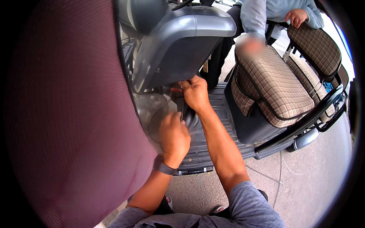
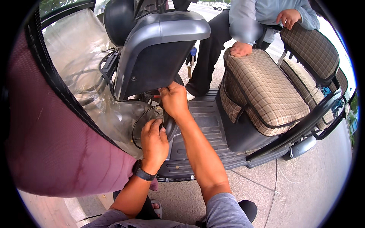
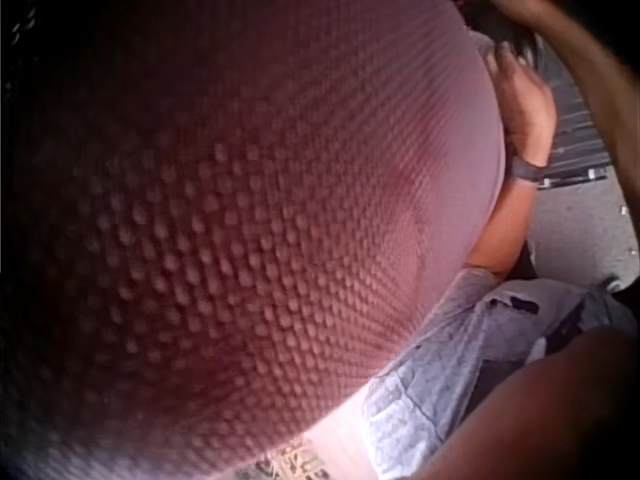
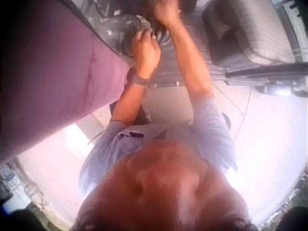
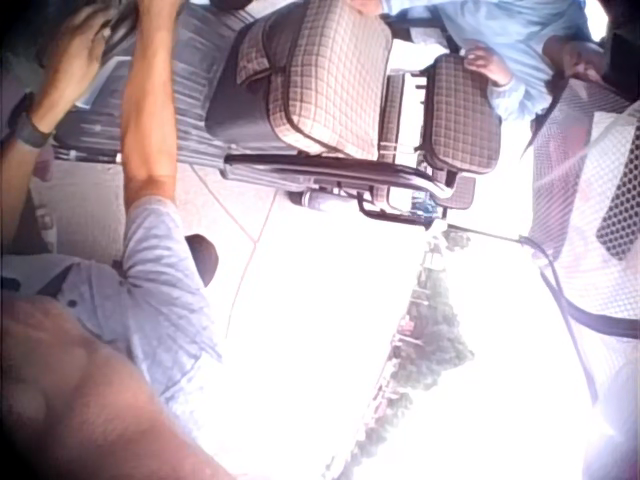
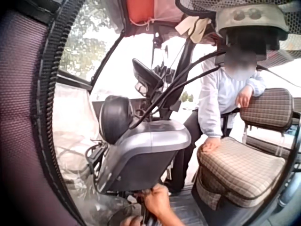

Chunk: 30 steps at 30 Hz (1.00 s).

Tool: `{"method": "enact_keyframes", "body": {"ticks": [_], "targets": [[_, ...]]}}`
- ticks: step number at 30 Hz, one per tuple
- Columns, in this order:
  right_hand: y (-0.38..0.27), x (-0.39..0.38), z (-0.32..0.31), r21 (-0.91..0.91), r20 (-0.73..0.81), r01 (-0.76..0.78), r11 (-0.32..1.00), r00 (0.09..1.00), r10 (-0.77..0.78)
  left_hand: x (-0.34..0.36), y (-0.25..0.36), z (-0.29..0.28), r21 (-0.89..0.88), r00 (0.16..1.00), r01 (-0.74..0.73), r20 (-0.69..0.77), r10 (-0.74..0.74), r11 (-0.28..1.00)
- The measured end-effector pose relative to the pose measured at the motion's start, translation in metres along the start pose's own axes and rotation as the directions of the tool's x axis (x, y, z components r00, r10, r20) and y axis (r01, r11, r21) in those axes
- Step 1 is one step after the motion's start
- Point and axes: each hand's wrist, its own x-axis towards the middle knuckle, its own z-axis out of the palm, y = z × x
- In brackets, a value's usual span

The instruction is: The person is working on the front console of a three-wheeled electric vehicle, manipulating wires and components near the handlebars. They remove a small bag from the front basket, adjust the console cover, and handle a long cable, appearing to perform maintenance or repair on the vehicle's electrical system.

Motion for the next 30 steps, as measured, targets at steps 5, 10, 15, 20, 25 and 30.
{"method": "enact_keyframes", "body": {"ticks": [5, 10, 15, 20, 25, 30], "targets": [[0.015, 0.001, 0.001, 0.034, 0.006, -0.055, 0.998, 0.998, 0.055, 0.001, 0.006, -0.002, -0.01, 1.0, -0.019, 0.009, 0.019, 1.0], [-0.008, -0.004, 0.004, -0.184, 0.023, 0.003, 0.983, 1.0, 0.001, -0.001, 0.006, -0.004, -0.039, 0.999, -0.004, 0.033, 0.006, 0.999], [0.01, -0.012, -0.003, -0.708, 0.191, 0.228, 0.668, 0.973, -0.13, 0.002, 0.015, -0.008, -0.058, 0.997, 0.042, 0.071, -0.037, 0.997], [-0.008, -0.025, 0.005, -0.817, 0.373, 0.315, 0.484, 0.928, 0.024, 0.0, 0.013, -0.013, -0.058, 0.988, 0.046, 0.147, -0.037, 0.997], [-0.006, -0.043, -0.018, -0.696, 0.48, 0.383, 0.608, 0.877, -0.005, -0.015, 0.022, -0.023, -0.046, 0.976, 0.026, 0.215, -0.016, 0.999], [-0.056, -0.084, -0.036, -0.55, 0.428, 0.108, 0.828, 0.888, 0.169, -0.036, 0.025, -0.045, -0.14, 0.939, 0.039, 0.343, 0.012, 0.989]]}}
